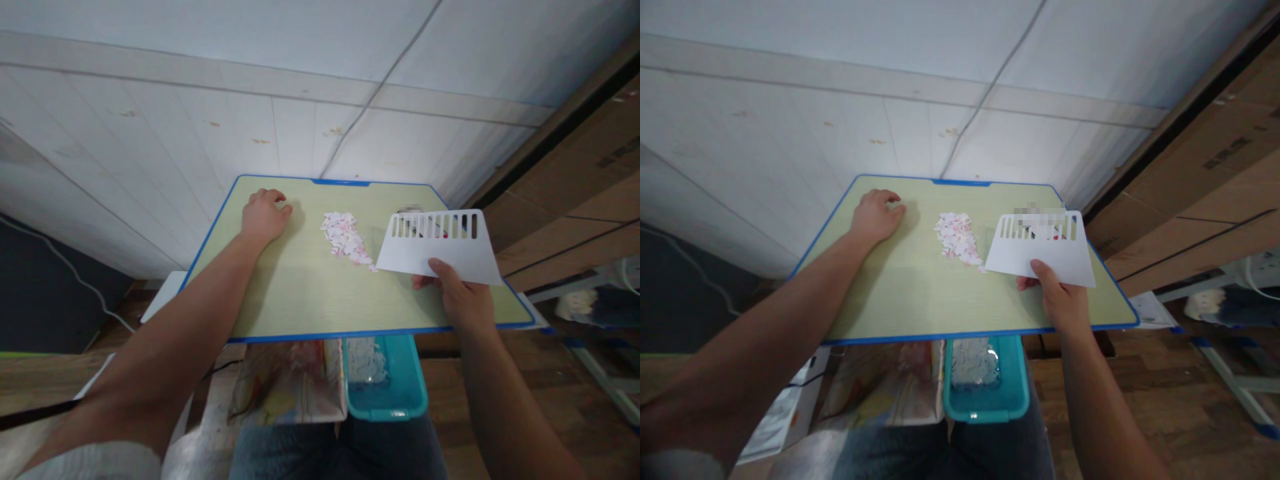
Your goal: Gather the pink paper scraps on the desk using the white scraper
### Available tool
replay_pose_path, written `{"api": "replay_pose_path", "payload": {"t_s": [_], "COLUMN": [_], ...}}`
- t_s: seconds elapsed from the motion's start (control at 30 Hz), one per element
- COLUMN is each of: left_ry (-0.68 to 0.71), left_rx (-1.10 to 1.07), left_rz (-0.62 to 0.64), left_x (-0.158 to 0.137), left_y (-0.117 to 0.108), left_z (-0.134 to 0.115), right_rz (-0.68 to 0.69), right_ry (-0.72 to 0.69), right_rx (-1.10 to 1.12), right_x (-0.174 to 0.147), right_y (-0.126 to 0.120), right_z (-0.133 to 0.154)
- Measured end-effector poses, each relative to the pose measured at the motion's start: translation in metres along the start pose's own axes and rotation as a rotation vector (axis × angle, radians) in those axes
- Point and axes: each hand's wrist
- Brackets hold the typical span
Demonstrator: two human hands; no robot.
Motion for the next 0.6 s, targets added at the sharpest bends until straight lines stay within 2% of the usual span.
{"api": "replay_pose_path", "payload": {"t_s": [0.27, 0.5, 0.6], "left_ry": [-0.051, -0.073, -0.063], "left_rx": [0.046, 0.084, 0.089], "left_rz": [0.073, 0.126, 0.132], "left_x": [-0.003, -0.004, -0.003], "left_y": [-0.011, -0.015, -0.015], "left_z": [-0.016, -0.031, -0.029], "right_rz": [-0.044, -0.113, -0.059], "right_ry": [0.085, 0.093, 0.077], "right_rx": [0.084, 0.213, 0.153], "right_x": [0.006, 0.009, 0.008], "right_y": [0.002, 0.002, 0.0], "right_z": [-0.005, -0.007, -0.009]}}
Point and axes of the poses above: each hand's wrist, its own x-axis towards the middle knuckle, its own y-axis out of the palm, z = x × y, and after that the axes turned 2 degrees about -x, right-handed
